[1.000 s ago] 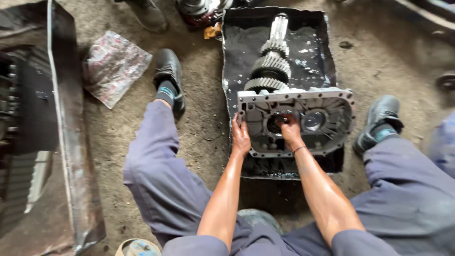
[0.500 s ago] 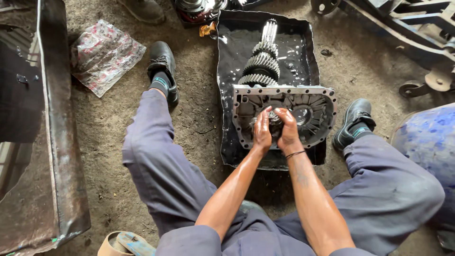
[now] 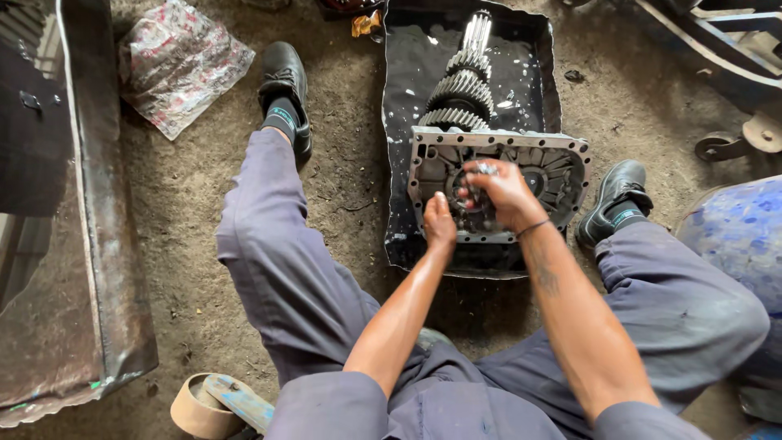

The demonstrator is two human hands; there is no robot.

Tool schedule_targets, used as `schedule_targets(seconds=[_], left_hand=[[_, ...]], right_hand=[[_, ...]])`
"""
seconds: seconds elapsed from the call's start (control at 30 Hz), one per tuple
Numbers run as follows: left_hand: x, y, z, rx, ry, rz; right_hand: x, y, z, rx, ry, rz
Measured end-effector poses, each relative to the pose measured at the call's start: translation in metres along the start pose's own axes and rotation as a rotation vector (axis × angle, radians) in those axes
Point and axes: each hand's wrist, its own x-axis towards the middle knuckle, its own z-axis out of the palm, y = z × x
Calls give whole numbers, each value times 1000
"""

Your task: The person is sitting on the floor and assembling components into a metal gearbox casing. They insert a large gear shaft assembly and several metal parts, then place a metal plate over the gears.

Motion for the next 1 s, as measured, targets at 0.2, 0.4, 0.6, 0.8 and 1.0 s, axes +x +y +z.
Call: schedule_targets(seconds=[0.2, 0.4, 0.6, 0.8, 1.0], left_hand=[[36, -27, -8, -180, 22, -143], [61, -44, 4, -488, -39, -158], [55, -36, 5, -397, 3, -188], [47, -23, 3, -341, -15, -199], [47, -30, 6, -339, -40, -183]], right_hand=[[-1, -73, 50, -252, -131, -131], [36, -84, 74, -284, -177, -116], [53, -82, 88, -292, -163, -116], [56, -86, 94, -335, -120, -113], [52, -82, 94, -214, -138, -108]])
